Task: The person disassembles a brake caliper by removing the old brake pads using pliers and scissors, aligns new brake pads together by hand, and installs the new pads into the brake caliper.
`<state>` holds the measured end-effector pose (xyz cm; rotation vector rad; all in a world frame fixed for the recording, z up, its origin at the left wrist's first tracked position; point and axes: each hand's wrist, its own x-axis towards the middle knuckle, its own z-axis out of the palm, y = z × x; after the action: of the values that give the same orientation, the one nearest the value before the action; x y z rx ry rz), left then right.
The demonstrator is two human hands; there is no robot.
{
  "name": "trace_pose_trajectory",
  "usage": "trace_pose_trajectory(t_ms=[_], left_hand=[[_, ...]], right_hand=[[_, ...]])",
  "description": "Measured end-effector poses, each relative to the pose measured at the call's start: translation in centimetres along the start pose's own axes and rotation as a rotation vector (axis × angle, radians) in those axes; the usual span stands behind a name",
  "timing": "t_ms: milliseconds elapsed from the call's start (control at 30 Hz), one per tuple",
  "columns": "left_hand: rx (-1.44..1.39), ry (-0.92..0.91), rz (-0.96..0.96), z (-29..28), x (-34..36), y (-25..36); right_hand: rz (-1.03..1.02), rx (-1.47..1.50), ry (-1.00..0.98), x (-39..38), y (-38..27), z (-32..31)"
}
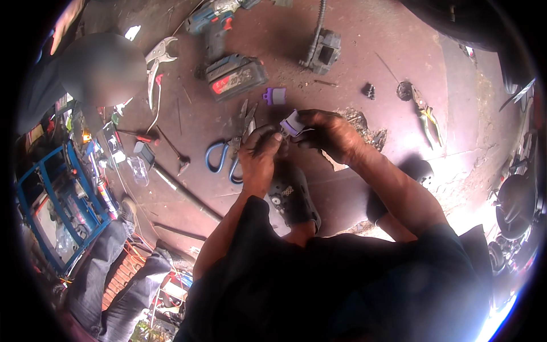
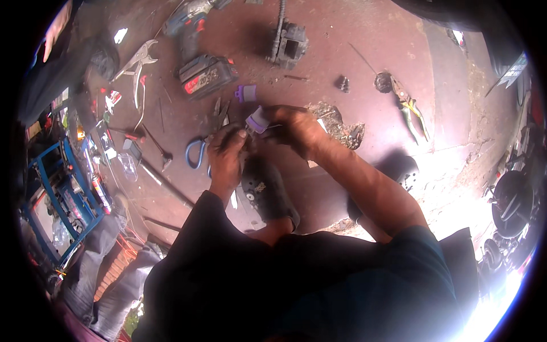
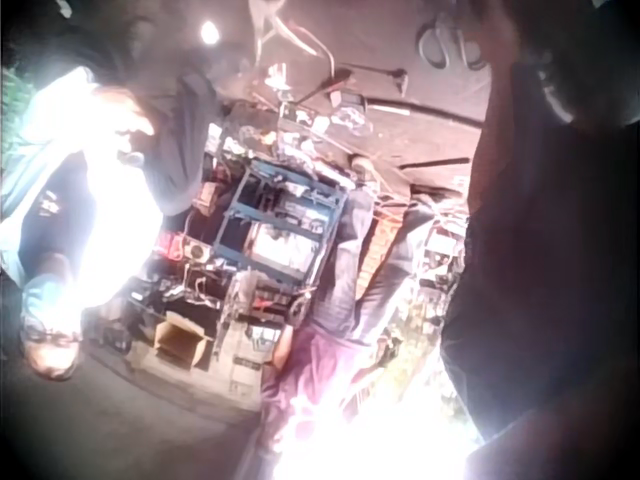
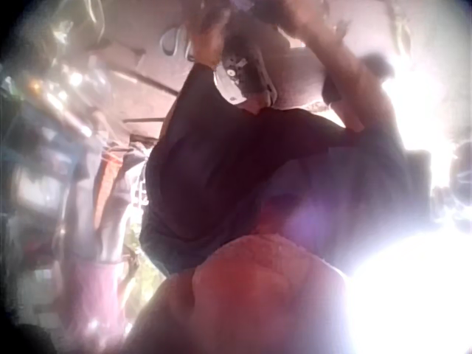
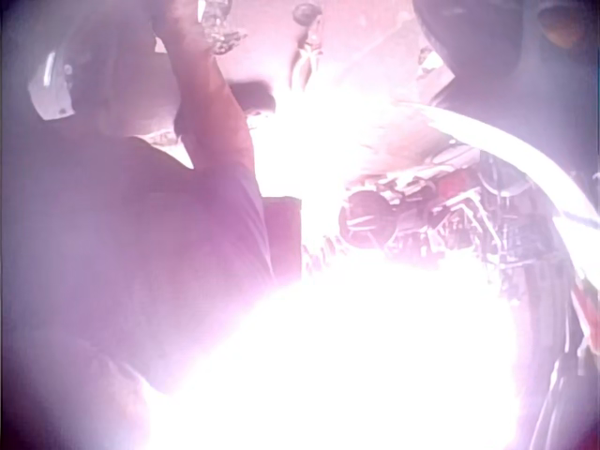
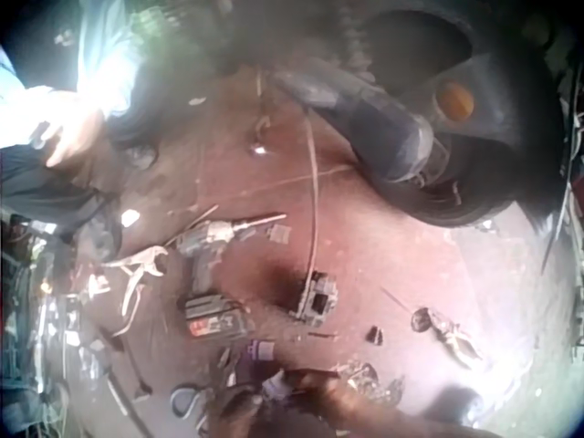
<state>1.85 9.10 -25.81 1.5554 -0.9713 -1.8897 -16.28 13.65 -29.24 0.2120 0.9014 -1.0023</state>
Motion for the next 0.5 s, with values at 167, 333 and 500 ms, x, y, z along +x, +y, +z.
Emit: trace_pose_trajectory(t_ms=[167, 333, 500], left_hand=[[0.085, -0.010, 0.015, 0.5, 0.2, 1.5], [0.046, -0.043, 0.024, -0.1, 0.5, 1.7], [0.109, -0.075, 0.091, -0.8, 0.7, 1.7]], right_hand=[[-0.021, 0.019, 0.004, -0.6, -0.4, 0.6], [-0.016, -0.005, -0.048, -1.4, -0.9, 0.8], [-0.011, -0.053, -0.138, -1.9, -1.6, 1.3]])
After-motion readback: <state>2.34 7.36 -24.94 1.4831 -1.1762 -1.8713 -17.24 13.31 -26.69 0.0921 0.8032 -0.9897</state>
